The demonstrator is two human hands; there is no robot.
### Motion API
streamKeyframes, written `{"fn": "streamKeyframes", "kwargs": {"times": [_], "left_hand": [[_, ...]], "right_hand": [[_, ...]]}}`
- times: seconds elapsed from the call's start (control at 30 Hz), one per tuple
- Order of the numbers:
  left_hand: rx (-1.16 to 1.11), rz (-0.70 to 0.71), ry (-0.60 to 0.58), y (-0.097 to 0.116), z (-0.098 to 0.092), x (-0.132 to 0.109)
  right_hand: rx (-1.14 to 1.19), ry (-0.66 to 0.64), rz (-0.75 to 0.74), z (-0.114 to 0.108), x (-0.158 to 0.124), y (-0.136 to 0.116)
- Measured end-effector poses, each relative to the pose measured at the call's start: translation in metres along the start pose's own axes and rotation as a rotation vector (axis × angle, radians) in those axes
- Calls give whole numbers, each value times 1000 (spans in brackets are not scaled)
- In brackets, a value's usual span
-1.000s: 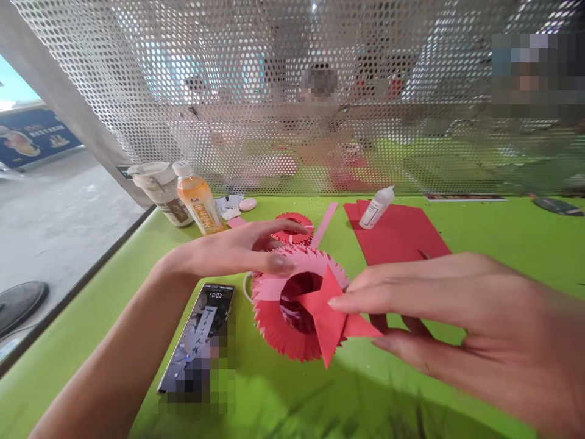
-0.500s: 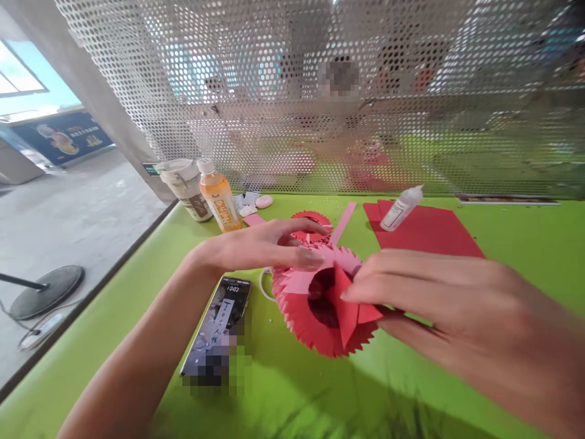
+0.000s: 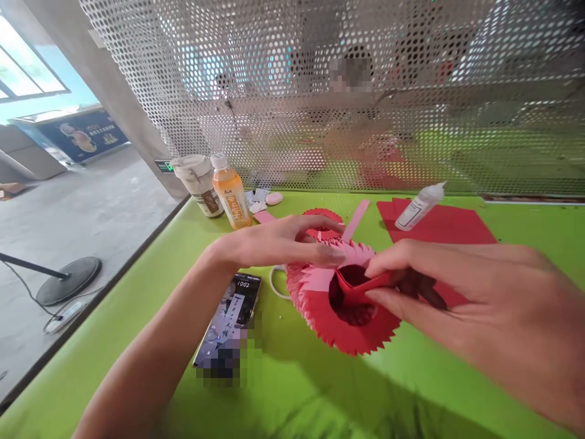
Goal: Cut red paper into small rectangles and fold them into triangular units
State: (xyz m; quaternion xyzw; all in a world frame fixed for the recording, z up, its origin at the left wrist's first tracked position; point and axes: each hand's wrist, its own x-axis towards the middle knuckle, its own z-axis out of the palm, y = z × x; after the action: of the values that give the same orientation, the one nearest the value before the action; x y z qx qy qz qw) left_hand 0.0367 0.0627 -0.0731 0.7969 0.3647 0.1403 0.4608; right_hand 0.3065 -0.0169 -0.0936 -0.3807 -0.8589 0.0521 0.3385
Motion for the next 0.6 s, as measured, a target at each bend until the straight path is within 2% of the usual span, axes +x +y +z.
{"fn": "streamKeyframes", "kwargs": {"times": [0.2,0.43,0.6], "left_hand": [[10,-51,47,1,2,3],[99,-151,109,2,5,6],[105,-124,106,0,6,6]], "right_hand": [[-175,-16,-112,5,4,-3],[-281,-45,-113,11,2,4],[-286,-70,-97,14,0,4]]}}
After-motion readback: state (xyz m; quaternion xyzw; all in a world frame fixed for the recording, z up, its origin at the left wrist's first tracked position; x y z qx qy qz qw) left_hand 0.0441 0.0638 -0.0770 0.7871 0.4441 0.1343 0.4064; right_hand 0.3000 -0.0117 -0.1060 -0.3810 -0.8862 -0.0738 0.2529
